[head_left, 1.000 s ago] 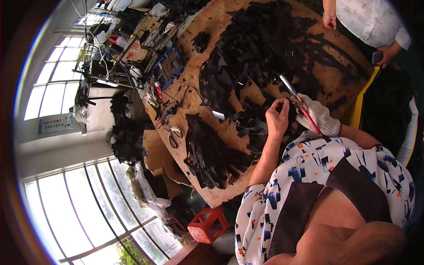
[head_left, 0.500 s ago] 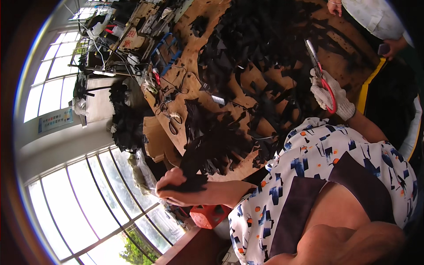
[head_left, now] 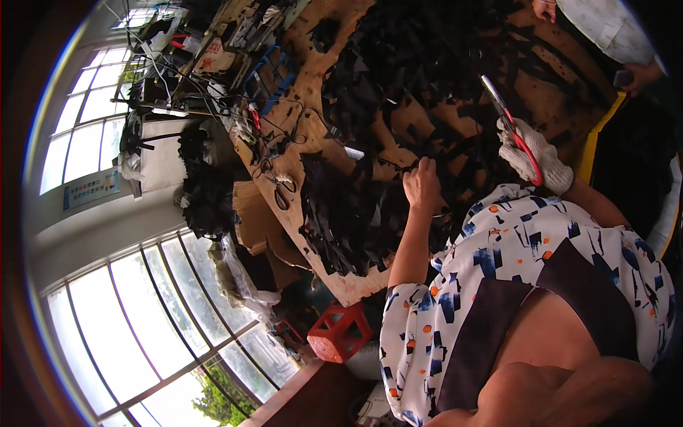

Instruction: The person picks up and moves black leather straps from a pile on a wooden table, using one hand while holding a tool in the other.

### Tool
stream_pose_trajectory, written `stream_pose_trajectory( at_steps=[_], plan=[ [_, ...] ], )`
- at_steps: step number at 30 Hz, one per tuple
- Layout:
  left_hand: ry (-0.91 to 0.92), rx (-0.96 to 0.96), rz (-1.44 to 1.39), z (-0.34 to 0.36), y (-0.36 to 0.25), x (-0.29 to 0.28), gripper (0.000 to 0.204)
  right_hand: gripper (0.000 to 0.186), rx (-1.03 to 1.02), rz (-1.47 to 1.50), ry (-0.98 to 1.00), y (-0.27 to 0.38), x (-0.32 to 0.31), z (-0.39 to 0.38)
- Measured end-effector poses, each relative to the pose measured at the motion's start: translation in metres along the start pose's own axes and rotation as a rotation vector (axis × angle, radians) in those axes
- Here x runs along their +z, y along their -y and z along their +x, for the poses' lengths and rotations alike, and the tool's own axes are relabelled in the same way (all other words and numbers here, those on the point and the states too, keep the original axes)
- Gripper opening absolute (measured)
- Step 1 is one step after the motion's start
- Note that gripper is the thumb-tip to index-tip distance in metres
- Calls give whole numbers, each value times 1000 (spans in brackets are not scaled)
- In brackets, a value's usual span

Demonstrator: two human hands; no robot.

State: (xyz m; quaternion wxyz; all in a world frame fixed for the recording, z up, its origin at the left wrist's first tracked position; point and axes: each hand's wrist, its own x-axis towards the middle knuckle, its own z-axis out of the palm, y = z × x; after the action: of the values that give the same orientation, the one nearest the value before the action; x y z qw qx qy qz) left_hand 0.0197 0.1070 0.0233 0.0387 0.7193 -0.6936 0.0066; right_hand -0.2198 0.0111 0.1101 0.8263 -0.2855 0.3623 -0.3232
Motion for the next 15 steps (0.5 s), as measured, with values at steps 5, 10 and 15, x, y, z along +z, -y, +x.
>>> stream_pose_trajectory(
  at_steps=[5,10,15],
  plan=[
    [67,60,24,12,16,30,29,18,51,45,-35,-4,-3,4],
    [153,132,20,13,18,26,42,20,117,228,-55,-8,-2,9],
    [140,157,11,16,12,26,44,19,118,162,-106,-7,1,9]
  ],
)
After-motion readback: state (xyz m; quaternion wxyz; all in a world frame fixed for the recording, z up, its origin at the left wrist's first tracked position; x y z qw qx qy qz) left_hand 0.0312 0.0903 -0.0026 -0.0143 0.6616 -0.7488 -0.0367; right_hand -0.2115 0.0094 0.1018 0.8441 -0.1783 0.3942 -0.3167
